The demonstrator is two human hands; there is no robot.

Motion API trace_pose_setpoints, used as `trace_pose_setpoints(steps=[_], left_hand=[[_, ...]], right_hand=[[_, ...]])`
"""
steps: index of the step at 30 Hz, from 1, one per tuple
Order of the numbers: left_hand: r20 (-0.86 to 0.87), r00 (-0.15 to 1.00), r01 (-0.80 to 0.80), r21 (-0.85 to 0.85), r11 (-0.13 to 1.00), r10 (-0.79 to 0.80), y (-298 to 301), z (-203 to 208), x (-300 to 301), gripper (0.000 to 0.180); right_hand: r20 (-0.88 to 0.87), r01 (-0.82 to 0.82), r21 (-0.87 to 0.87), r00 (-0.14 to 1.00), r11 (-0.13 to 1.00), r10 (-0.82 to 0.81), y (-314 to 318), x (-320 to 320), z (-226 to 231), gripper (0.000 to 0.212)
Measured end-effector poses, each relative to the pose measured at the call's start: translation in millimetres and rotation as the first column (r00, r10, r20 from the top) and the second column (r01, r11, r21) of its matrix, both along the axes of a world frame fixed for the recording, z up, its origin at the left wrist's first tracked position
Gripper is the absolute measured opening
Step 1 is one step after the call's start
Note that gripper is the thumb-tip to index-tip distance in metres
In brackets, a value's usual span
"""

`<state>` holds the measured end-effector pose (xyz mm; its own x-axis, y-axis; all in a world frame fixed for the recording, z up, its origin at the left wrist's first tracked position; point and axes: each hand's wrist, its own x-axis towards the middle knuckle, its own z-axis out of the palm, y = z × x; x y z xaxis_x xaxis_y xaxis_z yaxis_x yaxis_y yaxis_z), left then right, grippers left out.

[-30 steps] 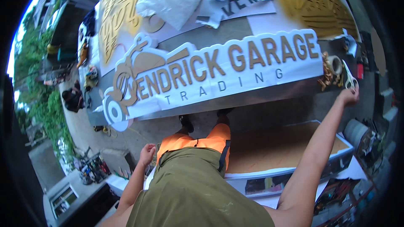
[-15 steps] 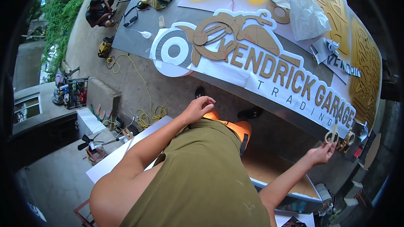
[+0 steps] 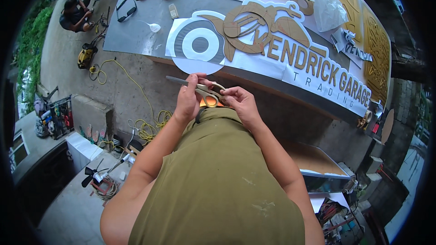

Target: Assembling a garage sign by gluing wooden letters and logo components onto a base.

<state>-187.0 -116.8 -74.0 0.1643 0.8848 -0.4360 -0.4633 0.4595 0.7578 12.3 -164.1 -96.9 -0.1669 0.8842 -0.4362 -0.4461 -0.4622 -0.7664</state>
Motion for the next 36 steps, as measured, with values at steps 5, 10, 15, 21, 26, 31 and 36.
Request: trace_pose_setpoints(steps=[5,10,15,21,26,31,36], left_hand=[[-0.374,0.905,-0.157,0.149,0.976,0.203,-6,-21,-56,0.036],[-0.529,0.823,-0.218,0.043,0.975,0.207,-39,-35,-117,0.031],[-0.586,0.794,-0.242,-0.061,0.968,0.162,-35,-63,-137,0.018],[-0.663,0.748,-0.042,-0.015,0.999,0.021,22,-95,-164,0.015],[-0.784,0.603,0.213,-0.019,0.977,-0.146,75,-109,-182,0.022],[-0.83,0.528,0.303,-0.018,0.953,-0.183,107,-125,-184,0.03],[-0.823,0.52,0.349,-0.041,0.936,-0.23,118,-130,-171,0.031]], right_hand=[[0.544,-0.308,0.034,0.804,0.951,0.241,26,-8,-36,0.011],[0.727,-0.384,0.086,0.656,0.919,0.206,68,-35,-48,0.014],[0.837,-0.411,0.071,0.52,0.909,0.17,106,-65,-80,0.017],[0.88,-0.289,-0.089,0.426,0.953,0.211,143,-98,-105,0.017],[0.932,-0.2,-0.167,0.288,0.965,0.221,162,-117,-111,0.019],[0.909,-0.17,-0.228,0.316,0.959,0.273,170,-131,-102,0.021],[0.897,-0.123,-0.298,0.303,0.947,0.322,177,-135,-104,0.022]])
